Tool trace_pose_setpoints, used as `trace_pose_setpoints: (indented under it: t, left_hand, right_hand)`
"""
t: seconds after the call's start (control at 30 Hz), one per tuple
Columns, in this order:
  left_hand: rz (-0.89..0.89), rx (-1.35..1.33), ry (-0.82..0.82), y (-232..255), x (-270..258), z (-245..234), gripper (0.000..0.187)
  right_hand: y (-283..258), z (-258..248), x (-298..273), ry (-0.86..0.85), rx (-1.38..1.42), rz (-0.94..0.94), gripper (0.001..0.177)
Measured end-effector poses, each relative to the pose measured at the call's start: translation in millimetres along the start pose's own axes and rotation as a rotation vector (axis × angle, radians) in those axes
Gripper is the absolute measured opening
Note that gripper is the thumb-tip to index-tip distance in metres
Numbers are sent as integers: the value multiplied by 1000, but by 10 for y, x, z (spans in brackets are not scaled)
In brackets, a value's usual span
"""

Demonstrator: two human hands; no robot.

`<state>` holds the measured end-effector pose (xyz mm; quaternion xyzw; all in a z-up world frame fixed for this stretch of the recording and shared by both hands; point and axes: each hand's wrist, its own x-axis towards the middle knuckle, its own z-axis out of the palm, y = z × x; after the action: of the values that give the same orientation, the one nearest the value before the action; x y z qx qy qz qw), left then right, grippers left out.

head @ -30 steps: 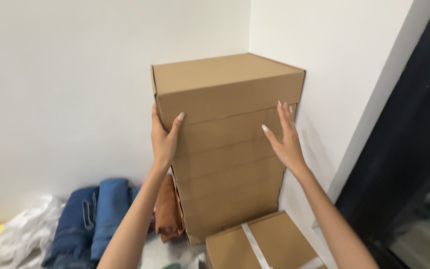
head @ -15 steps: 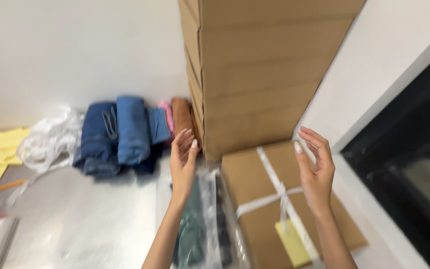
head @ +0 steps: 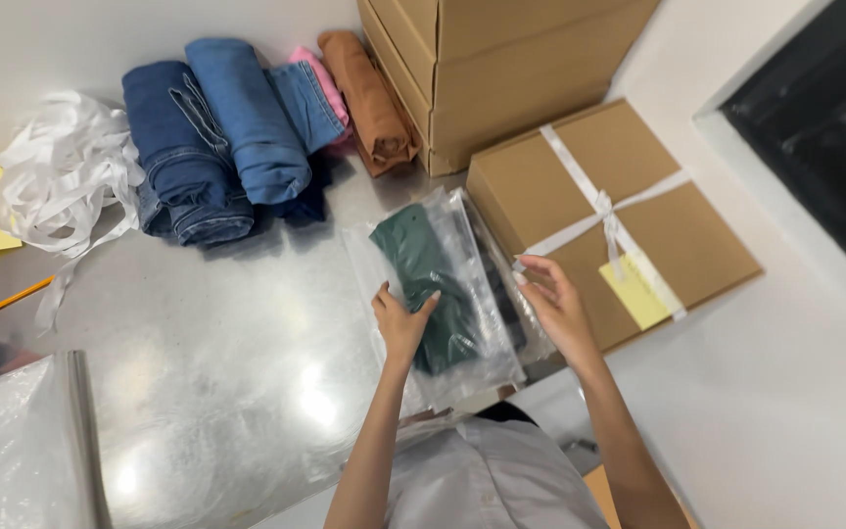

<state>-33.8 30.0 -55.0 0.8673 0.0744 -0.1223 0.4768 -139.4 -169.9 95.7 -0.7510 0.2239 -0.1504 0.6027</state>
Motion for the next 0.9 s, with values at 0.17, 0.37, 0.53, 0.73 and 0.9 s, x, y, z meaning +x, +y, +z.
trace_pose_setpoints:
  t: [0.17,0.37,0.53,0.73,0.9]
  left_hand:
    - [29,34,62,-177,-66,-208,95]
    - [2,-177,81,-888,139,-347,89]
    - [-50,-372,-158,-1417,270,-292,21]
    - [-118,-293,74,-1573,273,-1420,15]
    - [-272,-88,191,-1963,-3,-2220,23]
  right_hand:
    - [229,568,-362,-51,-82,135,44]
    - [693,1075,-425,89,-403,-78,44]
    - [865,1376,-384,235,-580,-173,68]
    - [1134,1853,-236,-125,-53,289,75]
    - [555,2636,-633,-377,106,433,42]
